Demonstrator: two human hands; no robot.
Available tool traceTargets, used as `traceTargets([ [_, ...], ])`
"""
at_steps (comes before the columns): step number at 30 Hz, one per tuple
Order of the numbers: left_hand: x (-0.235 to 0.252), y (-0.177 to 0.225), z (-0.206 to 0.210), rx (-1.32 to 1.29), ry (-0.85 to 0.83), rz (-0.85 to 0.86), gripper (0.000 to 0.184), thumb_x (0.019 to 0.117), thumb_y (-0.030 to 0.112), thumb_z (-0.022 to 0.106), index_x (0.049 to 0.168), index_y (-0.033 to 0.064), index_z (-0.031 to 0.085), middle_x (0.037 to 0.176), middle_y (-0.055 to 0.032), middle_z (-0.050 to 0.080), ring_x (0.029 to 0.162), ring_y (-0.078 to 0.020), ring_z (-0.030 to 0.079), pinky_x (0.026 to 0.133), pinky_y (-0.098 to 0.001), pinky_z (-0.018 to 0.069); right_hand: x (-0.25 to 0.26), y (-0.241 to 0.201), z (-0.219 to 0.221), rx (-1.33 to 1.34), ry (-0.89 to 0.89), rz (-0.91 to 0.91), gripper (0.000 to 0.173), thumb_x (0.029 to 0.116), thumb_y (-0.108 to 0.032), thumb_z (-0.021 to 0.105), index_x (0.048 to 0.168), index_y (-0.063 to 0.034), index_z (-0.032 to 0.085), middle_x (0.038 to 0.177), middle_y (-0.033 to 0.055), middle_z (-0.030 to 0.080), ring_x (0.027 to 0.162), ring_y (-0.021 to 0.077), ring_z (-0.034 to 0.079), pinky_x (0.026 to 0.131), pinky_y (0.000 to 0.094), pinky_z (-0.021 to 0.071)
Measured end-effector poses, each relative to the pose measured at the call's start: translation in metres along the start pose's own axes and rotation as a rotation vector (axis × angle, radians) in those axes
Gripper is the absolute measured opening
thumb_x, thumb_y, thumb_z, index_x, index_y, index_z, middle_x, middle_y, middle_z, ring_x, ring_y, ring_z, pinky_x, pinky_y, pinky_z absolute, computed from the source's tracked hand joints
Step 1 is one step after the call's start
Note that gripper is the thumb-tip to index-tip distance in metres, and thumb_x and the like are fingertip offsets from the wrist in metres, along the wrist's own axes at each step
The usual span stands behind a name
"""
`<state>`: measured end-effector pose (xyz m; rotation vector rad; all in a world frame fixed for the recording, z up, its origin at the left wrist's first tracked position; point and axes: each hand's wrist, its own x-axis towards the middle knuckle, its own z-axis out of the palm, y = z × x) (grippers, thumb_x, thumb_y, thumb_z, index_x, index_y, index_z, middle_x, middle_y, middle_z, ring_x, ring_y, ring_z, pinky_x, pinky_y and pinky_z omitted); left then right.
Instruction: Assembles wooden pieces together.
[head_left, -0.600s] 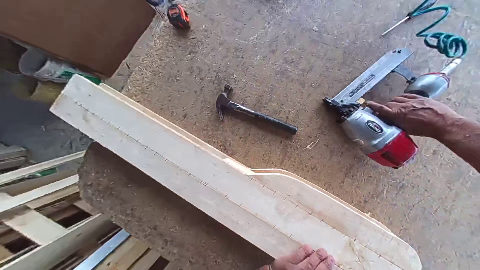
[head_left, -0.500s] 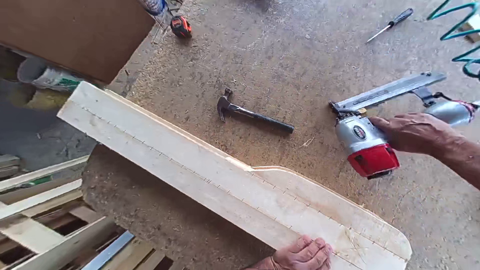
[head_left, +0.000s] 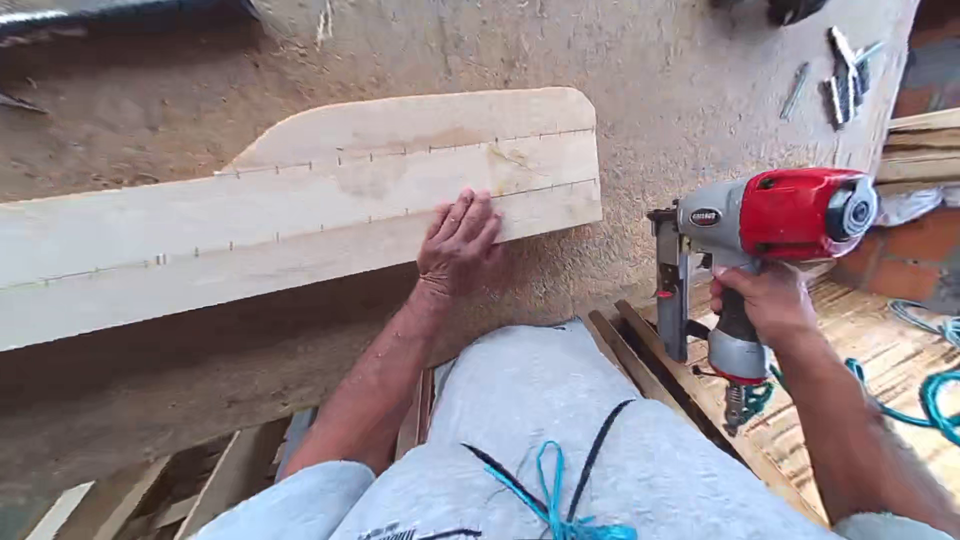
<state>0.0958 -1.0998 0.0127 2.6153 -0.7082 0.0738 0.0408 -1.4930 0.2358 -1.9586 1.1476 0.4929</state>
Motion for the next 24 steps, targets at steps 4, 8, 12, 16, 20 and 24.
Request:
traceTargets([
  [4, 0.003, 0.000, -0.006, 0.052, -0.031, 0.031, 0.051, 0.0979, 0.044, 0.062, 0.143, 0.0204, 0.060, 0.159, -0.0094, 0.046, 0.149, -0.0300, 0.040, 0.123, -0.0538, 0.0279, -0.007, 0.091, 0.005, 0.230, -0.046, 0.097, 0.024, 0.0976, -0.015, 0.063, 0.114, -0.0003, 0.056, 0.069, 0.0076, 0.066, 0.052, 0.0210, 0.066, 0.049, 0.0372, 0.0611],
  [8, 0.001, 0.002, -0.005, 0.086, -0.001, 0.038, 0.051, 0.0991, 0.047, 0.059, 0.144, 0.0223, 0.058, 0.157, -0.0098, 0.049, 0.147, -0.0325, 0.044, 0.121, -0.0555, 0.0298, -0.001, 0.130, 0.009, 0.252, -0.080, 0.084, 0.024, 0.1020, -0.019, 0.061, 0.115, 0.0011, 0.056, 0.070, 0.0092, 0.067, 0.054, 0.0226, 0.067, 0.052, 0.0396, 0.0628],
  [12, 0.000, 0.001, -0.001, 0.080, -0.018, 0.014, 0.051, 0.0997, 0.050, 0.056, 0.144, 0.0246, 0.058, 0.158, -0.0075, 0.049, 0.147, -0.0313, 0.044, 0.121, -0.0570, 0.0296, 0.020, 0.139, -0.006, 0.249, -0.216, 0.107, 0.046, 0.1053, -0.035, 0.057, 0.139, -0.0050, 0.049, 0.107, 0.0187, 0.072, 0.082, 0.0360, 0.076, 0.067, 0.0494, 0.0668],
  [16, 0.000, 0.002, -0.002, 0.065, -0.027, 0.002, 0.050, 0.1007, 0.050, 0.054, 0.143, 0.0237, 0.060, 0.157, -0.0082, 0.050, 0.147, -0.0320, 0.044, 0.121, -0.0573, 0.0302, 0.024, 0.112, -0.004, 0.165, -0.264, 0.056, 0.025, 0.1030, -0.014, 0.059, 0.127, -0.0078, 0.057, 0.103, 0.0119, 0.075, 0.063, 0.0216, 0.071, 0.057, 0.0344, 0.0627],
  [20, 0.000, 0.000, -0.001, 0.049, 0.004, 0.041, 0.051, 0.1004, 0.051, 0.053, 0.141, 0.0221, 0.061, 0.157, -0.0086, 0.050, 0.147, -0.0321, 0.044, 0.121, -0.0565, 0.0296, 0.001, 0.080, 0.004, 0.105, -0.203, 0.015, 0.020, 0.0996, -0.013, 0.063, 0.120, -0.0100, 0.060, 0.091, 0.0073, 0.074, 0.054, 0.0144, 0.065, 0.049, 0.0289, 0.0578],
  [24, -0.005, -0.002, -0.005, -0.001, -0.059, 0.034, 0.049, 0.1031, 0.045, 0.049, 0.144, 0.0215, 0.058, 0.160, -0.0089, 0.046, 0.150, -0.0310, 0.039, 0.124, -0.0556, 0.0259, -0.037, 0.053, 0.003, 0.222, -0.296, -0.151, 0.020, 0.1012, -0.015, 0.058, 0.121, -0.0144, 0.059, 0.101, 0.0051, 0.074, 0.054, 0.0123, 0.063, 0.048, 0.0273, 0.0557],
])
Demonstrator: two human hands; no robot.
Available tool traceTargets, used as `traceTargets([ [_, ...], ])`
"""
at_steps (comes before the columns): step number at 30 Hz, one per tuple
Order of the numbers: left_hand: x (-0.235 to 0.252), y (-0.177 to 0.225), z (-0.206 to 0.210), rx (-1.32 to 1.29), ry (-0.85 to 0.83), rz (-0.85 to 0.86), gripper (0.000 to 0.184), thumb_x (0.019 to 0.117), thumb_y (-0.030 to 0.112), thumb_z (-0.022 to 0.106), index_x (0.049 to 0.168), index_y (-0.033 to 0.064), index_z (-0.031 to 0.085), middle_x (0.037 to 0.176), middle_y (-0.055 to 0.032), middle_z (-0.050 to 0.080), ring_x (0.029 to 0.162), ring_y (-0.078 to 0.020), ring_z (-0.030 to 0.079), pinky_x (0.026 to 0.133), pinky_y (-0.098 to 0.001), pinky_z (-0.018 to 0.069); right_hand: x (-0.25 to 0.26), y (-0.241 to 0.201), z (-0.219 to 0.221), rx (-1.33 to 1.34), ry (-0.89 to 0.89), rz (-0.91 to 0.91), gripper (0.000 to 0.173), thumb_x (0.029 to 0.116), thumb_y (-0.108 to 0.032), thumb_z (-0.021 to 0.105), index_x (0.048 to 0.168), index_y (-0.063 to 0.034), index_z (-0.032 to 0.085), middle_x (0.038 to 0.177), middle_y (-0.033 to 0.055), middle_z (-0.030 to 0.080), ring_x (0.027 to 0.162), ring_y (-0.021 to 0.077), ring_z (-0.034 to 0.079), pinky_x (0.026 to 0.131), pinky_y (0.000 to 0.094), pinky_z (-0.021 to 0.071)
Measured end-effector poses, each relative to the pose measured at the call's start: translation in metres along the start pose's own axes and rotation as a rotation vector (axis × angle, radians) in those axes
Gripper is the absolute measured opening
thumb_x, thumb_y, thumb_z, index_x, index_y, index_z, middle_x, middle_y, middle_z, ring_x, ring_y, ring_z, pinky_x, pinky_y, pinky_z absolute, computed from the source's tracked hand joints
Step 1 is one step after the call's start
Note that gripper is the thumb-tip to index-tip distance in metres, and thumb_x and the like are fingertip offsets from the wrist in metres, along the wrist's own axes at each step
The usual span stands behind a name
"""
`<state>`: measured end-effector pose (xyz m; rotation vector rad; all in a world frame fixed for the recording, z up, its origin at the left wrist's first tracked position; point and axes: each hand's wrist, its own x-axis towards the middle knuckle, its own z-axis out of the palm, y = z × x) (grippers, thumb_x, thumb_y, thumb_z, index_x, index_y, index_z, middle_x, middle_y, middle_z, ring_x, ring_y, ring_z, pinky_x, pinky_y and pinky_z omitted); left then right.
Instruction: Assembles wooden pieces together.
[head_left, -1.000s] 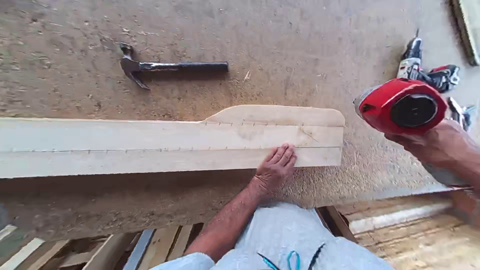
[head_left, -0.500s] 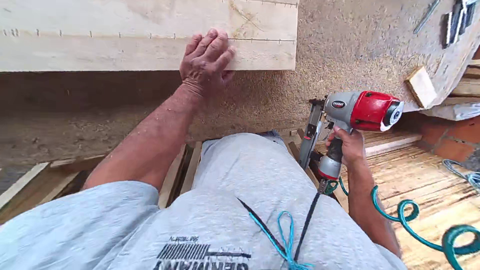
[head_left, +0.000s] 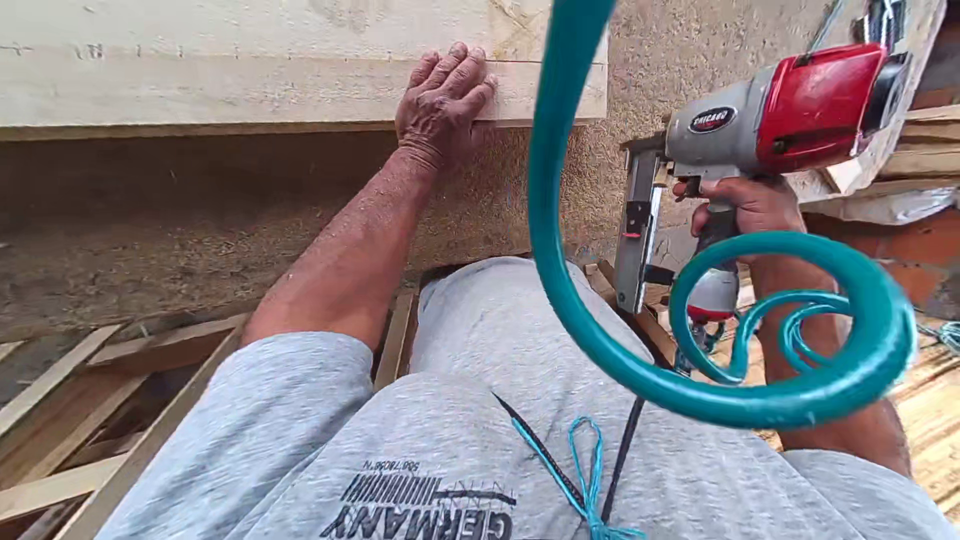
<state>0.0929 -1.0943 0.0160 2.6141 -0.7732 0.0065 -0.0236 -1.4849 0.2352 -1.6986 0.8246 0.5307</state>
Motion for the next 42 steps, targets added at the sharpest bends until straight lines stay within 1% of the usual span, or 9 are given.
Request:
traceTargets([
  [3, 0.000, -0.001, 0.001, -0.007, 0.008, 0.011, 0.046, 0.1038, 0.041, 0.049, 0.144, 0.0206, 0.060, 0.159, -0.0089, 0.047, 0.150, -0.0308, 0.040, 0.124, -0.0548, 0.0256, -0.017, -0.045, 0.048, -0.091, 0.158, 0.073, 0.012, 0.1024, -0.016, 0.054, 0.113, -0.0191, 0.059, 0.091, -0.0020, 0.069, 0.053, 0.0108, 0.059, 0.051, 0.0263, 0.0549],
  [5, 0.010, -0.005, -0.001, -0.006, 0.039, 0.013, 0.045, 0.1026, 0.040, 0.051, 0.142, 0.0207, 0.061, 0.159, -0.0089, 0.048, 0.150, -0.0308, 0.040, 0.124, -0.0548, 0.0264, -0.001, -0.050, 0.047, 0.003, 0.060, -0.084, 0.020, 0.0981, -0.012, 0.055, 0.118, -0.0128, 0.059, 0.099, 0.0062, 0.074, 0.055, 0.0150, 0.064, 0.050, 0.0309, 0.0571],
  [8, 0.002, -0.005, 0.005, -0.015, 0.040, 0.020, 0.045, 0.1022, 0.040, 0.052, 0.142, 0.0216, 0.061, 0.159, -0.0086, 0.047, 0.150, -0.0304, 0.040, 0.124, -0.0551, 0.0265, -0.002, -0.045, 0.051, 0.046, -0.025, -0.123, 0.020, 0.1003, -0.013, 0.057, 0.121, -0.0138, 0.059, 0.103, 0.0073, 0.074, 0.053, 0.0149, 0.063, 0.046, 0.0295, 0.0558],
  [12, 0.002, -0.005, 0.005, -0.011, 0.044, 0.023, 0.046, 0.1033, 0.042, 0.051, 0.143, 0.0221, 0.060, 0.160, -0.0076, 0.046, 0.151, -0.0292, 0.039, 0.125, -0.0536, 0.0253, 0.020, -0.048, 0.057, 0.004, -0.023, -0.095, 0.025, 0.0970, -0.014, 0.063, 0.122, -0.0115, 0.060, 0.101, 0.0094, 0.074, 0.055, 0.0179, 0.064, 0.046, 0.0327, 0.0568],
  [21, 0.001, -0.005, 0.006, -0.015, 0.067, 0.028, 0.044, 0.1030, 0.041, 0.053, 0.142, 0.0213, 0.061, 0.159, -0.0079, 0.047, 0.149, -0.0292, 0.041, 0.124, -0.0533, 0.0267, 0.024, -0.058, 0.071, -0.067, 0.014, -0.096, 0.027, 0.0944, -0.008, 0.064, 0.121, -0.0097, 0.059, 0.095, 0.0101, 0.073, 0.052, 0.0178, 0.064, 0.046, 0.0329, 0.0576],
  [24, 0.001, -0.004, 0.006, -0.031, 0.056, 0.024, 0.044, 0.1027, 0.039, 0.053, 0.142, 0.0206, 0.062, 0.159, -0.0084, 0.048, 0.150, -0.0295, 0.041, 0.125, -0.0532, 0.0257, 0.001, -0.065, 0.071, -0.100, -0.013, -0.138, 0.017, 0.0993, -0.012, 0.061, 0.116, -0.0141, 0.061, 0.092, 0.0050, 0.072, 0.050, 0.0132, 0.061, 0.045, 0.0284, 0.0554],
  [29, 0.001, -0.006, 0.008, -0.023, 0.069, 0.031, 0.045, 0.1023, 0.040, 0.053, 0.141, 0.0196, 0.062, 0.159, -0.0078, 0.047, 0.150, -0.0282, 0.040, 0.125, -0.0523, 0.0252, -0.004, -0.066, 0.092, -0.069, -0.104, -0.161, 0.021, 0.0994, -0.012, 0.060, 0.120, -0.0139, 0.060, 0.102, 0.0071, 0.074, 0.053, 0.0145, 0.063, 0.046, 0.0287, 0.0564],
  [35, 0.001, -0.006, 0.009, -0.030, 0.060, 0.027, 0.045, 0.1030, 0.039, 0.051, 0.143, 0.0200, 0.061, 0.160, -0.0066, 0.047, 0.151, -0.0273, 0.039, 0.126, -0.0517, 0.0242, 0.004, -0.058, 0.120, -0.067, -0.125, -0.120, 0.027, 0.0973, -0.013, 0.064, 0.123, -0.0128, 0.058, 0.100, 0.0101, 0.073, 0.054, 0.0169, 0.064, 0.047, 0.0315, 0.0571],
  [42, 0.001, -0.008, 0.012, -0.023, 0.071, 0.032, 0.046, 0.1032, 0.039, 0.049, 0.143, 0.0198, 0.061, 0.160, -0.0063, 0.047, 0.151, -0.0271, 0.039, 0.125, -0.0517, 0.0241, 0.006, -0.061, 0.127, -0.081, -0.113, -0.102, 0.030, 0.0968, -0.011, 0.065, 0.126, -0.0121, 0.058, 0.103, 0.0114, 0.073, 0.054, 0.0179, 0.065, 0.047, 0.0322, 0.0579],
])
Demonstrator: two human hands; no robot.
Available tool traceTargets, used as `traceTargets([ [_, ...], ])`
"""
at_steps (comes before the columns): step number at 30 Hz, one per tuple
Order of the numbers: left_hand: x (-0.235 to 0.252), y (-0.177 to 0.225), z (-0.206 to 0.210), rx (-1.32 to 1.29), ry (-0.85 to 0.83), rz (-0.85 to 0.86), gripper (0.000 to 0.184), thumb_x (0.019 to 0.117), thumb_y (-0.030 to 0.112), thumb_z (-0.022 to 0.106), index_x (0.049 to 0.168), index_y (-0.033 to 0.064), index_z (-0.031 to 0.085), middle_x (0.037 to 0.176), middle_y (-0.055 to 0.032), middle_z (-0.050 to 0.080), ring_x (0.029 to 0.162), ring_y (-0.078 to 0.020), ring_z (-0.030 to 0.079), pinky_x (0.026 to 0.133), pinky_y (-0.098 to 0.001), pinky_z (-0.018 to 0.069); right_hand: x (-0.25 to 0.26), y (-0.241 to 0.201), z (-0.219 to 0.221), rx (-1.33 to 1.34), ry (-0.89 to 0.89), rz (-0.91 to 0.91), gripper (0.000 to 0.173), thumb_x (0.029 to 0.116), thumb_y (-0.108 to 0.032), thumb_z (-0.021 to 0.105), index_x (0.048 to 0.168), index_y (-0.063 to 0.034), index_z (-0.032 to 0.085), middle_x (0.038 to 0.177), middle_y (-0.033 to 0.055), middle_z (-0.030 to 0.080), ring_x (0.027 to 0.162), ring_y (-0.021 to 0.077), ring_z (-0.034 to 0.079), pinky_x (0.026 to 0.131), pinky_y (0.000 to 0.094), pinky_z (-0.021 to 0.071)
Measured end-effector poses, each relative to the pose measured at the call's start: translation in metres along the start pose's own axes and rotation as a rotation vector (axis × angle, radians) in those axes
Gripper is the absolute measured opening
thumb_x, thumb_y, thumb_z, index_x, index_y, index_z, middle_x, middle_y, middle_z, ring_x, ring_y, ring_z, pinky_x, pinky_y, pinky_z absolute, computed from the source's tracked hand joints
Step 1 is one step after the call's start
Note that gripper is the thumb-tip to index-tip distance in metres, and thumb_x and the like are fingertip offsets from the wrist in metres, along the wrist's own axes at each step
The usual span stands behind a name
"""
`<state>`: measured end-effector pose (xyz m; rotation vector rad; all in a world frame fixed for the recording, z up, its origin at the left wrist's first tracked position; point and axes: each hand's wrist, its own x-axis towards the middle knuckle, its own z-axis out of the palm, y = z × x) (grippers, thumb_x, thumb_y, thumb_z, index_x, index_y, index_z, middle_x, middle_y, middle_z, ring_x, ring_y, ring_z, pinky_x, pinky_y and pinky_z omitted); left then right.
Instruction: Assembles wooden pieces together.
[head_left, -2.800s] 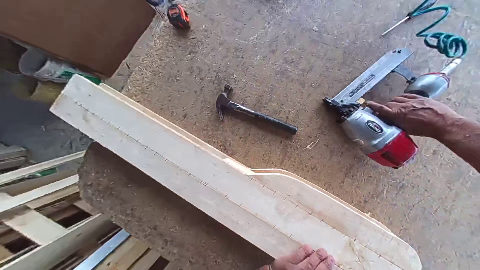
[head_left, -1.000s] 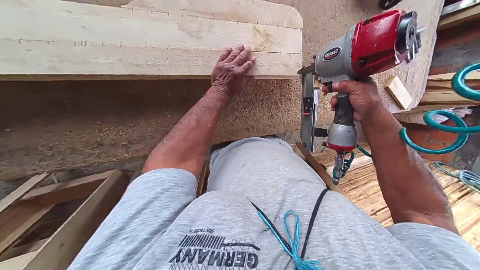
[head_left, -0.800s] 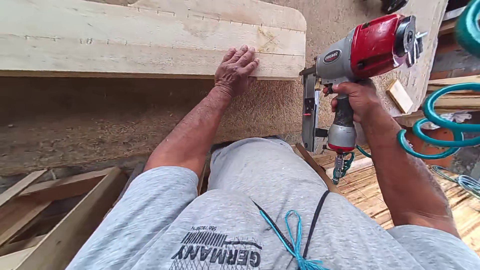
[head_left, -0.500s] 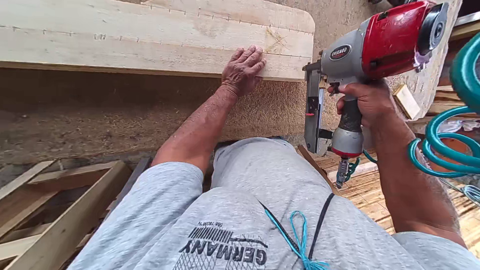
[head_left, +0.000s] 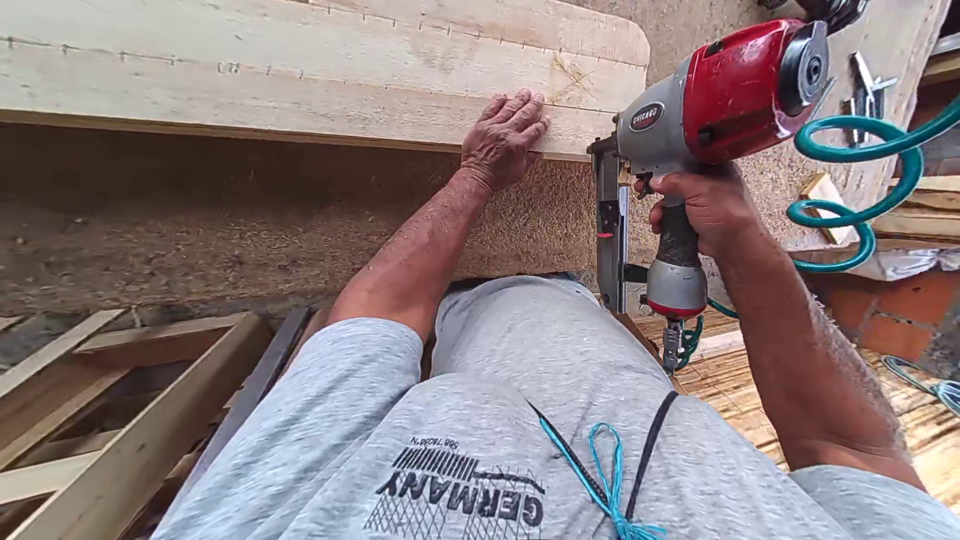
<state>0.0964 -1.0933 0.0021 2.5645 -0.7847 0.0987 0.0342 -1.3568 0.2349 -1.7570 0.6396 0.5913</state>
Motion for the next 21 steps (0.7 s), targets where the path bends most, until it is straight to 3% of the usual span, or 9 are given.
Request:
traceTargets([
  [7, 0.000, 0.000, -0.002, -0.010, -0.010, -0.005, 0.044, 0.1019, 0.037, 0.052, 0.141, 0.0209, 0.063, 0.160, -0.0050, 0.048, 0.151, -0.0259, 0.040, 0.125, -0.0502, 0.0247, -0.001, -0.006, 0.002, 0.022, 0.021, -0.034, 0.027, 0.0965, -0.009, 0.065, 0.122, -0.0100, 0.058, 0.098, 0.0110, 0.073, 0.053, 0.0190, 0.065, 0.046, 0.0331, 0.0583],
  [9, 0.001, 0.001, -0.009, -0.078, -0.041, -0.040, 0.048, 0.1006, 0.048, 0.053, 0.139, 0.0208, 0.064, 0.159, -0.0044, 0.048, 0.151, -0.0249, 0.039, 0.126, -0.0496, 0.0240, -0.003, -0.006, 0.001, 0.044, 0.015, -0.034, 0.028, 0.0969, -0.009, 0.065, 0.124, -0.0106, 0.058, 0.100, 0.0115, 0.073, 0.054, 0.0191, 0.066, 0.047, 0.0336, 0.0592],
  [11, 0.007, 0.011, -0.024, -0.213, -0.044, -0.108, 0.074, 0.0931, 0.067, 0.058, 0.145, 0.0136, 0.058, 0.159, -0.0094, 0.047, 0.150, -0.0282, 0.041, 0.126, -0.0526, 0.0237, -0.005, -0.008, 0.003, 0.062, 0.004, -0.039, 0.026, 0.0977, -0.010, 0.064, 0.123, -0.0109, 0.059, 0.098, 0.0111, 0.072, 0.055, 0.0182, 0.066, 0.048, 0.0329, 0.0594],
  [13, 0.010, 0.053, -0.039, -0.379, -0.009, -0.174, 0.110, 0.0773, 0.076, 0.071, 0.156, 0.0056, 0.041, 0.162, -0.0168, 0.040, 0.148, -0.0334, 0.041, 0.124, -0.0583, 0.0256, -0.010, -0.009, 0.006, 0.074, -0.013, -0.018, 0.025, 0.0977, -0.010, 0.063, 0.123, -0.0113, 0.059, 0.097, 0.0107, 0.073, 0.055, 0.0184, 0.066, 0.048, 0.0330, 0.0595],
  [15, 0.020, 0.102, -0.043, -0.457, 0.100, -0.181, 0.124, 0.0667, 0.073, 0.082, 0.157, 0.0018, 0.036, 0.159, -0.0176, 0.044, 0.147, -0.0316, 0.044, 0.124, -0.0566, 0.0276, -0.011, -0.014, 0.011, 0.083, -0.031, -0.008, 0.024, 0.0974, -0.010, 0.063, 0.121, -0.0107, 0.060, 0.095, 0.0103, 0.073, 0.055, 0.0188, 0.066, 0.048, 0.0334, 0.0595],
  [17, 0.025, 0.130, -0.038, -0.538, 0.166, -0.228, 0.128, 0.0658, 0.063, 0.088, 0.158, -0.0044, 0.030, 0.153, -0.0211, 0.051, 0.143, -0.0326, 0.048, 0.124, -0.0561, 0.0301, -0.015, -0.016, 0.013, 0.081, -0.053, -0.009, 0.023, 0.0976, -0.009, 0.062, 0.121, -0.0105, 0.060, 0.094, 0.0103, 0.073, 0.055, 0.0188, 0.066, 0.048, 0.0332, 0.0595],
  [21, 0.029, 0.130, -0.048, -0.582, 0.170, -0.239, 0.120, 0.0708, 0.054, 0.089, 0.155, -0.0092, 0.031, 0.134, -0.0207, 0.065, 0.127, -0.0306, 0.063, 0.119, -0.0487, 0.0405, -0.017, -0.014, 0.012, 0.072, -0.084, -0.029, 0.023, 0.0965, -0.007, 0.063, 0.119, -0.0112, 0.059, 0.084, 0.0106, 0.069, 0.053, 0.0192, 0.065, 0.048, 0.0346, 0.0603],
])
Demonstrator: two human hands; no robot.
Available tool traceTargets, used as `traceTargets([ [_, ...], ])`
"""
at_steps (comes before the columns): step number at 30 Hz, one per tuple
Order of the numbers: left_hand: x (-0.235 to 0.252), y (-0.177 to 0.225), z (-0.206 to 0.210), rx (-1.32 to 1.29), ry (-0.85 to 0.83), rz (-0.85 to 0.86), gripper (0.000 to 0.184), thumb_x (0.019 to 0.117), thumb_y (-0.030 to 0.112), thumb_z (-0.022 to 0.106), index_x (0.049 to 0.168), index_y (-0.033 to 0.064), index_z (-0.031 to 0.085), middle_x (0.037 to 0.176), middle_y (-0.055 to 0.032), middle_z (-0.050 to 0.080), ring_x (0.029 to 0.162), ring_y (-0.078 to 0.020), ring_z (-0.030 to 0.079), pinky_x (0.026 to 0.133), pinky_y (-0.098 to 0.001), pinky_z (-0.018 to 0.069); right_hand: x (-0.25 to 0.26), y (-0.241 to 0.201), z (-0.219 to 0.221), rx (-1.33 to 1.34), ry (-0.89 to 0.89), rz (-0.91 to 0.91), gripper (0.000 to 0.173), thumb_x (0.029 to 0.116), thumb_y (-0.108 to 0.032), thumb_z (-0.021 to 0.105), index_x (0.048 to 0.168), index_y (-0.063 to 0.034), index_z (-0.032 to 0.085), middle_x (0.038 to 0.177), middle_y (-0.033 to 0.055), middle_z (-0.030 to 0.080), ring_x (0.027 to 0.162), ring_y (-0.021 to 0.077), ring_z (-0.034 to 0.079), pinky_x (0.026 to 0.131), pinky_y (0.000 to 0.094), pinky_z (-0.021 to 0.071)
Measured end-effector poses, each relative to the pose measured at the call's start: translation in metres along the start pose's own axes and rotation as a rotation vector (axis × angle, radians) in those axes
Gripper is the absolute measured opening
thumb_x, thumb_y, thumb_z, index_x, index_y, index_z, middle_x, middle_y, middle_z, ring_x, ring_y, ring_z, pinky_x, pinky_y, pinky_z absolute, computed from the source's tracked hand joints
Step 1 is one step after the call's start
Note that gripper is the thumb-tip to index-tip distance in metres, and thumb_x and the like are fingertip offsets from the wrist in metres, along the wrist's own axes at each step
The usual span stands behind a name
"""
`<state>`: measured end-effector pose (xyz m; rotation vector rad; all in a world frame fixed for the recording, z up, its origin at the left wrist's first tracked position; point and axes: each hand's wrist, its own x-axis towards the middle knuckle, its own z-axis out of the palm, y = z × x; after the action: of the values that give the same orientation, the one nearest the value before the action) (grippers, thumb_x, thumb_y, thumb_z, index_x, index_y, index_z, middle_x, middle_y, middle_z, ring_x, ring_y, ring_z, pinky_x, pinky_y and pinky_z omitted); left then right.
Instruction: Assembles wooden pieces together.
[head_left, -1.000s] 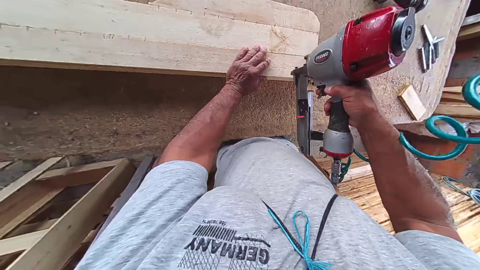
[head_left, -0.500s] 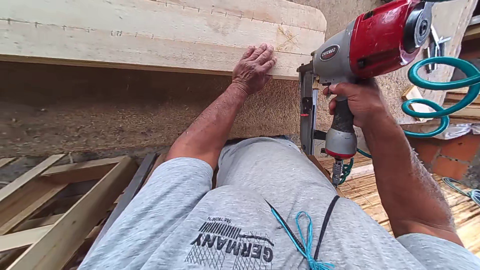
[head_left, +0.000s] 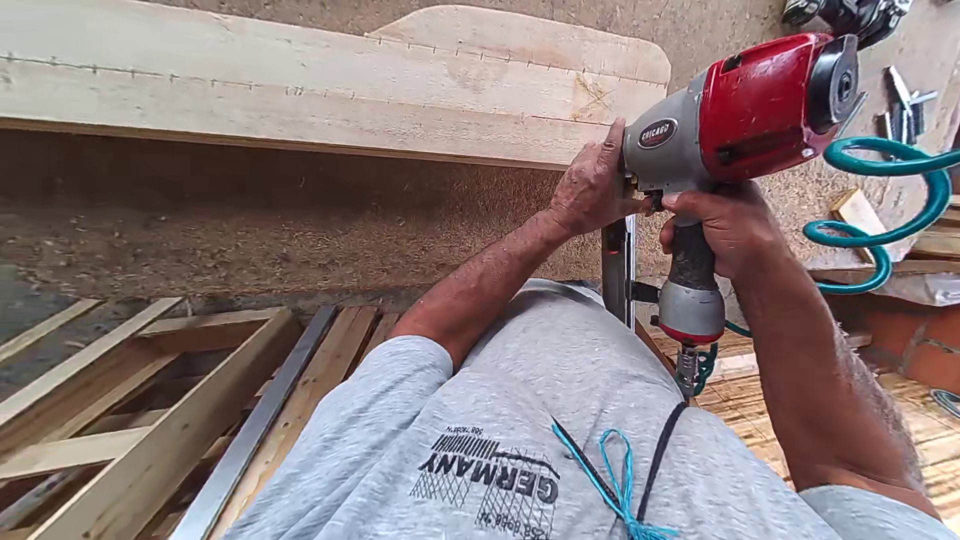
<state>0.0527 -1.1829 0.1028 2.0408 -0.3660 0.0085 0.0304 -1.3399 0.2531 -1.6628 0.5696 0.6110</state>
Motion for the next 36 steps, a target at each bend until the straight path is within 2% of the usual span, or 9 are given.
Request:
traceTargets([
  [5, 0.008, -0.020, -0.023, 0.013, -0.176, 0.136, 0.090, 0.0892, 0.046, 0.078, 0.152, -0.0083, 0.040, 0.129, -0.0177, 0.070, 0.121, -0.0278, 0.067, 0.112, -0.0437, 0.0481, 0.001, 0.006, -0.005, 0.035, -0.032, 0.028, 0.026, 0.0988, -0.005, 0.060, 0.124, -0.0105, 0.058, 0.096, 0.0128, 0.073, 0.053, 0.0200, 0.066, 0.048, 0.0334, 0.0597],
  [9, 0.017, -0.025, -0.036, -0.167, -0.360, 0.025, 0.104, 0.0731, 0.036, 0.092, 0.156, 0.0068, 0.037, 0.129, -0.0112, 0.069, 0.115, -0.0224, 0.069, 0.102, -0.0447, 0.0558, 0.002, 0.012, -0.006, 0.051, -0.070, 0.023, 0.026, 0.0964, -0.004, 0.062, 0.122, -0.0103, 0.059, 0.094, 0.0143, 0.073, 0.054, 0.0213, 0.067, 0.049, 0.0341, 0.0603],
  [12, 0.021, -0.032, -0.043, -0.454, -0.432, 0.002, 0.101, 0.0641, 0.020, 0.097, 0.149, 0.0042, 0.044, 0.125, -0.0079, 0.071, 0.110, -0.0144, 0.070, 0.099, -0.0388, 0.0587, -0.001, 0.013, -0.008, 0.057, -0.130, 0.000, 0.027, 0.0957, -0.004, 0.061, 0.122, -0.0110, 0.059, 0.097, 0.0145, 0.074, 0.055, 0.0213, 0.068, 0.049, 0.0335, 0.0606],
  [17, 0.026, -0.031, -0.051, -0.669, -0.513, -0.058, 0.103, 0.0593, 0.007, 0.097, 0.146, -0.0001, 0.042, 0.129, -0.0110, 0.067, 0.117, -0.0152, 0.067, 0.103, -0.0351, 0.0570, -0.005, 0.013, -0.009, 0.039, -0.218, -0.050, 0.026, 0.0935, -0.005, 0.060, 0.119, -0.0104, 0.061, 0.099, 0.0144, 0.073, 0.055, 0.0203, 0.067, 0.050, 0.0325, 0.0606],
  [24, 0.014, -0.027, -0.044, -0.735, -0.369, -0.141, 0.094, 0.0578, 0.003, 0.094, 0.140, 0.0026, 0.050, 0.125, -0.0091, 0.068, 0.114, -0.0157, 0.068, 0.100, -0.0363, 0.0584, -0.001, 0.018, -0.010, 0.043, -0.284, -0.081, 0.028, 0.0923, -0.006, 0.064, 0.120, -0.0098, 0.061, 0.098, 0.0155, 0.072, 0.055, 0.0206, 0.067, 0.050, 0.0330, 0.0607],
  [30, 0.008, -0.021, -0.045, -0.487, -0.328, -0.187, 0.093, 0.0556, 0.013, 0.098, 0.137, 0.0084, 0.054, 0.119, -0.0053, 0.071, 0.109, -0.0132, 0.070, 0.098, -0.0392, 0.0586, 0.002, 0.019, -0.010, -0.007, -0.281, -0.053, 0.025, 0.0907, -0.006, 0.065, 0.115, -0.0105, 0.064, 0.091, 0.0135, 0.073, 0.054, 0.0198, 0.067, 0.049, 0.0318, 0.0604],
  [32, 0.002, -0.020, -0.041, -0.311, -0.320, -0.156, 0.098, 0.0549, 0.028, 0.099, 0.141, 0.0107, 0.054, 0.122, -0.0030, 0.072, 0.114, -0.0130, 0.067, 0.109, -0.0446, 0.0498, 0.003, 0.022, -0.012, -0.029, -0.281, -0.039, 0.026, 0.0905, -0.006, 0.065, 0.116, -0.0102, 0.063, 0.093, 0.0139, 0.073, 0.055, 0.0201, 0.067, 0.050, 0.0316, 0.0605],
  [34, -0.005, -0.027, -0.045, -0.171, -0.337, -0.066, 0.112, 0.0578, 0.040, 0.097, 0.153, 0.0112, 0.045, 0.142, -0.0033, 0.063, 0.138, -0.0189, 0.053, 0.125, -0.0581, 0.0221, -0.001, 0.026, -0.014, -0.047, -0.262, -0.030, 0.025, 0.0897, -0.004, 0.065, 0.115, -0.0092, 0.064, 0.093, 0.0135, 0.073, 0.055, 0.0205, 0.067, 0.050, 0.0318, 0.0608],
  [36, -0.014, -0.043, -0.072, -0.040, -0.282, -0.052, 0.103, 0.0712, 0.041, 0.092, 0.156, 0.0104, 0.043, 0.156, -0.0093, 0.050, 0.153, -0.0304, 0.034, 0.127, -0.0590, 0.0184, -0.006, 0.030, -0.019, -0.061, -0.223, -0.010, 0.026, 0.0899, -0.002, 0.065, 0.115, -0.0086, 0.064, 0.095, 0.0130, 0.073, 0.055, 0.0209, 0.068, 0.051, 0.0323, 0.0614],
])
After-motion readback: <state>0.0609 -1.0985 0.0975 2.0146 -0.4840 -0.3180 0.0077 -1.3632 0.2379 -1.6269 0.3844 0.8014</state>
